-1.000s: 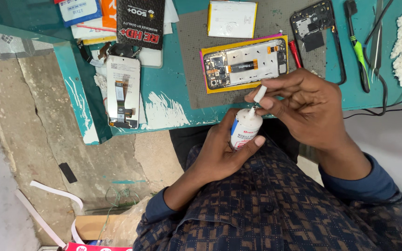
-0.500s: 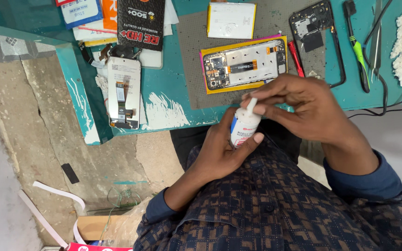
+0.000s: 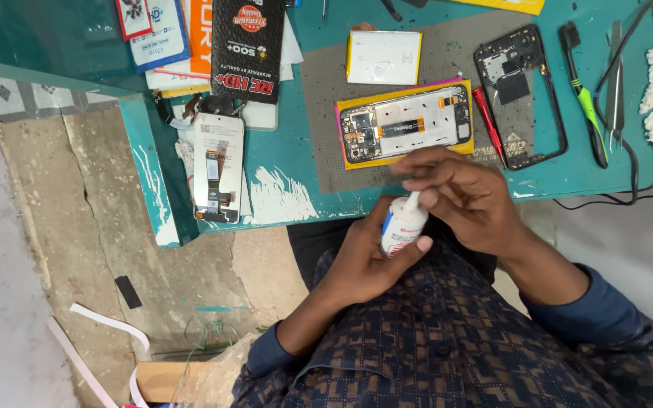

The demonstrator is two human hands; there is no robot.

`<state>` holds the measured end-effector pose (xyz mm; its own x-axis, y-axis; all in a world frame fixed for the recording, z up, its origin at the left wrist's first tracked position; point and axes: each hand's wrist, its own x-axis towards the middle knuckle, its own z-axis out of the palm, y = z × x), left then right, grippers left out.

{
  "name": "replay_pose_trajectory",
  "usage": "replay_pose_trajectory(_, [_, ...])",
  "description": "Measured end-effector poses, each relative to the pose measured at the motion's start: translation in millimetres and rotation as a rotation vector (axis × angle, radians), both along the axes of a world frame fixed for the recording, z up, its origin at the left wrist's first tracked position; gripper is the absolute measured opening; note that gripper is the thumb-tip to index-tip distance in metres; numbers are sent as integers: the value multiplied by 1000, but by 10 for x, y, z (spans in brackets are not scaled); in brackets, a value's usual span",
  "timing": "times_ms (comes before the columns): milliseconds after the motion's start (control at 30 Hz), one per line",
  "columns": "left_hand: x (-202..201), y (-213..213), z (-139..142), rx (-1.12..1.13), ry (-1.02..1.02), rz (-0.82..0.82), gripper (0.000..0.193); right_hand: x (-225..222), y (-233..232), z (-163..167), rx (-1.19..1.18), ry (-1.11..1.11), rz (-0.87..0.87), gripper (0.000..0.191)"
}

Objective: The person repairs a disassembled smartphone on a cluttered workbench. They hold the phone frame, apply adhesive from a glue tube along the frame edge, press the battery and internal components into the phone body, and handle the back cover to reassemble the device.

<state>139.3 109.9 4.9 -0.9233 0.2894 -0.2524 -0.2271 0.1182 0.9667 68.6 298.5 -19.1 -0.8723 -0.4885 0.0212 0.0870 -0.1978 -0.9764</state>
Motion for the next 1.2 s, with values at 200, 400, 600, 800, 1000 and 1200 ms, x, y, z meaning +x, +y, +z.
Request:
replay_pose_trajectory(200, [15, -30, -25, -12, 35, 8, 53, 100, -63, -94, -141, 63, -51, 17])
replay_pose_trajectory(400, [4, -75, -11, -36, 115, 49, 52, 131, -57, -113, -27, 36, -14, 23])
replay_pose_trajectory(600, [-30, -149, 39, -259, 110, 71, 50, 59, -119, -149, 2, 63, -55, 22])
replay_pose_trajectory(800, [-70, -224, -8, -432, 176, 83, 45, 71, -311, -167, 75, 130, -137, 18])
replay_pose_trajectory(1000, [-325, -580, -119, -587, 288, 178, 55, -411, -303, -176, 195, 124, -98, 12])
replay_pose_trajectory(1200, [-1087, -1041, -414, -1064, 542, 307, 50, -1275, -155, -246, 814, 897, -104, 21])
